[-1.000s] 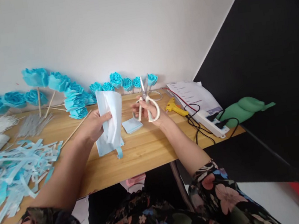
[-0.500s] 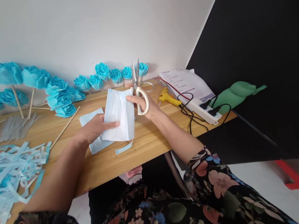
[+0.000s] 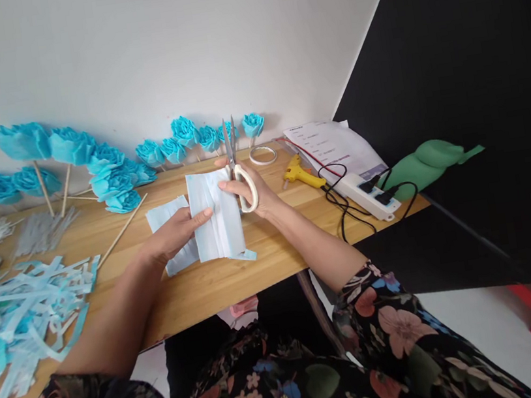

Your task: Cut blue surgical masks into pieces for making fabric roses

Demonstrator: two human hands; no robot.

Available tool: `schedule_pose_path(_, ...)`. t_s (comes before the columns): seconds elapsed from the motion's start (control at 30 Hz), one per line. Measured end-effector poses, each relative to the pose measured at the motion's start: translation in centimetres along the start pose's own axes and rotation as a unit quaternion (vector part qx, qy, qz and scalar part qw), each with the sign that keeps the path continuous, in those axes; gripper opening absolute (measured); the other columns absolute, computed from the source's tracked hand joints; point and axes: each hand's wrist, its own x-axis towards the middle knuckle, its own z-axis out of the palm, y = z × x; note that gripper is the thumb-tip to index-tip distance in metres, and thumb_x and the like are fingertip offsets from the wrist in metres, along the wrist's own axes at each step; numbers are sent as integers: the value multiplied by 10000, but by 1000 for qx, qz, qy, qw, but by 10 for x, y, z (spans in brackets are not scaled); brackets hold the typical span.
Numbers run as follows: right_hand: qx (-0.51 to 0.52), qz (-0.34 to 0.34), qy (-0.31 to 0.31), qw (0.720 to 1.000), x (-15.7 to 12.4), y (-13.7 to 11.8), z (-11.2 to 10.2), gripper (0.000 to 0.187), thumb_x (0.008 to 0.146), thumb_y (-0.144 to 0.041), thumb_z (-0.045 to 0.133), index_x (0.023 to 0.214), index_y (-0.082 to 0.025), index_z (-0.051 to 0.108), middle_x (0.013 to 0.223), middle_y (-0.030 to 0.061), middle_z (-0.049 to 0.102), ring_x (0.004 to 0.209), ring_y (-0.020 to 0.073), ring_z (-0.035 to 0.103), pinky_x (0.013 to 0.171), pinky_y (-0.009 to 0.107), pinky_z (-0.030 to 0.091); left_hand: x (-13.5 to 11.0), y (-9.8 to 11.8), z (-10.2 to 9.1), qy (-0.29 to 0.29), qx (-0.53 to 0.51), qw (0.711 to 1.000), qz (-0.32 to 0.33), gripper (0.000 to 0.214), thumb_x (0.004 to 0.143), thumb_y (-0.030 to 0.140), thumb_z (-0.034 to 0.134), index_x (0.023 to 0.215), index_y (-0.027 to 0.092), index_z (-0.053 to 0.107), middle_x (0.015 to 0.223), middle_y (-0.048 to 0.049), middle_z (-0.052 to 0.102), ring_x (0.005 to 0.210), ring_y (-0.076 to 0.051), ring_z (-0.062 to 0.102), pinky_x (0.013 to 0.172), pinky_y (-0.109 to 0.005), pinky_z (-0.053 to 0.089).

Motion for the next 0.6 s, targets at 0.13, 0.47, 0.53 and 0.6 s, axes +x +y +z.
schedule_pose_path(0.13,4,15,-25,1000,-2,2,3,549,683,-421,832,1160,-246,623,745,-55,490,660,120,486,593,243,425,1,2,3,59,-17,998,18,509,713,555,848,993,133,797,826,-140,796,767,-344,754,668,-404,614)
schedule_pose_path(0.47,-1,35,-48,998,-1,6,5,630,684,-450,827,1231,-242,591,840,-30,550,725,135,538,629,247,465,-4,11,10,73,22,997,10,557,698,630,804,945,130,776,779,-125,773,779,-342,752,687,-416,611)
schedule_pose_path(0.53,-22,14,-47,999,-2,7,5,602,700,-431,816,1228,-238,599,825,-35,520,707,123,498,623,242,441,-6,12,12,41,22,999,17,548,636,563,877,955,130,777,794,-126,777,799,-345,753,712,-430,618)
schedule_pose_path(0.6,-51,-12,-44,998,-3,6,5,561,717,-411,802,1214,-233,610,814,-37,494,700,117,461,630,243,426,-7,11,14,17,17,999,26,512,594,474,930,952,141,780,829,-123,784,802,-332,752,721,-430,625)
